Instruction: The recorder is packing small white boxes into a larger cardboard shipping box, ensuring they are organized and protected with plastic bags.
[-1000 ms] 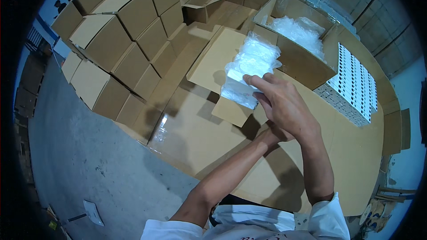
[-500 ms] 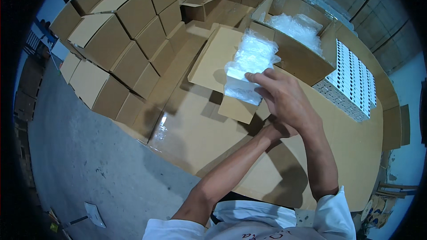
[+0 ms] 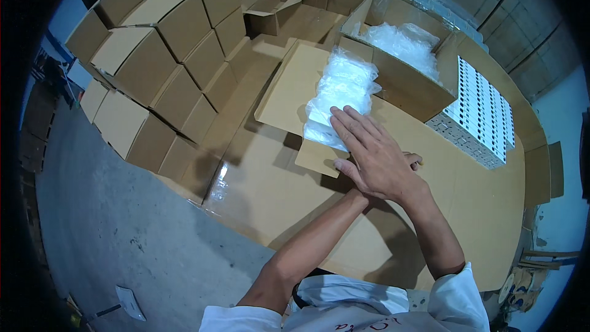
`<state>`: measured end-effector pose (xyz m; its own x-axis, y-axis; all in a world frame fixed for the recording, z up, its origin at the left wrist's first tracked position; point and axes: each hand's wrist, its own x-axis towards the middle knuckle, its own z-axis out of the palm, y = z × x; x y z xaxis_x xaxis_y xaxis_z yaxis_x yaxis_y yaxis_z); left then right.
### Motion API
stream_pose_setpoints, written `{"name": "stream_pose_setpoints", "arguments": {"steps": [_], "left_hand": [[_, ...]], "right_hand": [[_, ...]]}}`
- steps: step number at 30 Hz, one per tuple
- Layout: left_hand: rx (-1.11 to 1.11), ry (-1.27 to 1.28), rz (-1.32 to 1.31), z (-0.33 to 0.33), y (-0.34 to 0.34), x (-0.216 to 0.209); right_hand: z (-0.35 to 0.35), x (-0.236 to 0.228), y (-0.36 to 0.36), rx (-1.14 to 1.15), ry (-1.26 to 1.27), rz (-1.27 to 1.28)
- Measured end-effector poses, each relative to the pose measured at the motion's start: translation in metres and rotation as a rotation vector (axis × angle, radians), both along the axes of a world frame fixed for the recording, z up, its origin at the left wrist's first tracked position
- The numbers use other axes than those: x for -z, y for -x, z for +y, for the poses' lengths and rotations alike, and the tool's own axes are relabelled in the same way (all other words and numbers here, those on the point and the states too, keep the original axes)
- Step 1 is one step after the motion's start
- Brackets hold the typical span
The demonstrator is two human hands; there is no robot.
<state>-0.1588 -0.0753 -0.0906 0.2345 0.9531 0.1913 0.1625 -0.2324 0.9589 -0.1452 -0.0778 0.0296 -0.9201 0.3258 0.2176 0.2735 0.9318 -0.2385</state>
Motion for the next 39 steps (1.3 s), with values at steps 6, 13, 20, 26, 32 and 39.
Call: {"name": "stream_pose_setpoints", "arguments": {"steps": [6, 13, 20, 26, 32, 39], "left_hand": [[-0.151, 0.305, 0.634, 0.004, -0.014, -0.061], [-0.052, -0.096, 0.124, 0.009, -0.006, -0.001], [-0.044, -0.039, 0.044, 0.003, -0.032, -0.024], [-0.125, 0.067, -0.412, -0.057, -0.029, -0.021], [-0.494, 0.407, 0.075, -0.142, -0.024, -0.095], [-1.156, -0.146, 0.094, -0.121, -0.054, -0.090]], "right_hand": [[0.016, 0.010, -0.002, -0.022, -0.029, -0.067], [0.009, 0.011, -0.009, -0.067, -0.015, -0.083], [-0.011, -0.017, -0.027, 0.002, -0.081, -0.089], [-0.032, -0.032, -0.055, -0.020, 0.062, -0.028], [-0.037, -0.043, -0.199, 0.236, 0.317, 0.279], [-0.034, -0.007, -0.372, 0.663, 0.439, 0.385]]}}
